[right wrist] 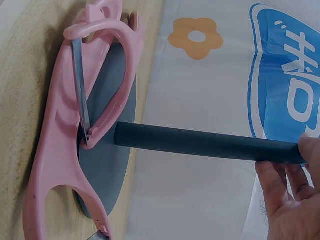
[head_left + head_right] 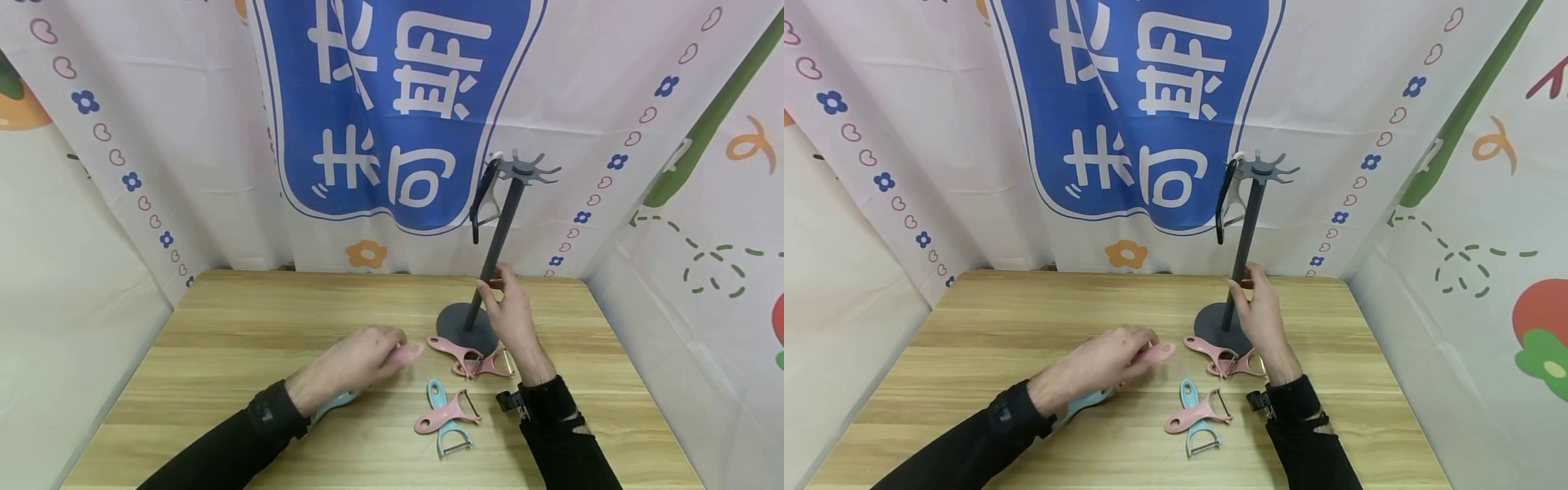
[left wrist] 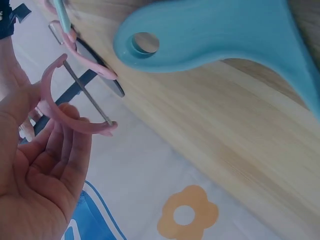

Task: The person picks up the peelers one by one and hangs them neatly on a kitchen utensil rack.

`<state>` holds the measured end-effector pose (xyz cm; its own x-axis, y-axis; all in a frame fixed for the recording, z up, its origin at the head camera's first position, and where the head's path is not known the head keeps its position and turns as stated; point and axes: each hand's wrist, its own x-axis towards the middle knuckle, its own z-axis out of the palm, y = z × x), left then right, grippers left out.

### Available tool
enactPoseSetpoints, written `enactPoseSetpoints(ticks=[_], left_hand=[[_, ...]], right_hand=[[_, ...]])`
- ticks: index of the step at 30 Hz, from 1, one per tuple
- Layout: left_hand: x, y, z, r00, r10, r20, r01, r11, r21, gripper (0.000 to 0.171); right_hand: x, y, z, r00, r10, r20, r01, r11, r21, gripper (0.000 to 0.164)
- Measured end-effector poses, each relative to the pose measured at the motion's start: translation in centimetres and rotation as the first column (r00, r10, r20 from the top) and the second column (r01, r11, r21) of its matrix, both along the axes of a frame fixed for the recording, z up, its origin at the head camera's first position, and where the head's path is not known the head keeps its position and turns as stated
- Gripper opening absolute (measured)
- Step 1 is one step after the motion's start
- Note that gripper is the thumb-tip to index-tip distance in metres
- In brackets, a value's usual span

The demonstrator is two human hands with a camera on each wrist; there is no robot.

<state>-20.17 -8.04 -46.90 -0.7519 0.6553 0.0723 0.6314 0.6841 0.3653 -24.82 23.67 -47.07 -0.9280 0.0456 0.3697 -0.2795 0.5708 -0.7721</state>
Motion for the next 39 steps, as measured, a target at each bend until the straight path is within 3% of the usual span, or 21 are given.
enactPoseSetpoints(ticks=[11, 26, 39], left_hand=[[-0.7, 1.0, 1.0, 0.998, 0.062, 0.028, -0.065, 0.990, 0.124, 0.034], [-1.4, 2.9, 2.9, 0.986, 0.161, 0.053, -0.169, 0.938, 0.303, 0.042], [-2.4, 4.2, 4.9, 0.978, 0.186, -0.089, -0.135, 0.904, 0.405, 0.046]], right_hand=[[0.1, -0.1, 0.2, 1.000, 0.002, 0.005, -0.002, 1.000, -0.003, 0.041], [0.2, -0.1, 0.2, 1.000, 0.006, 0.003, -0.006, 1.000, -0.006, 0.043], [0.3, -0.1, 0.4, 1.000, -0.009, 0.013, 0.009, 1.000, -0.002, 0.042]])
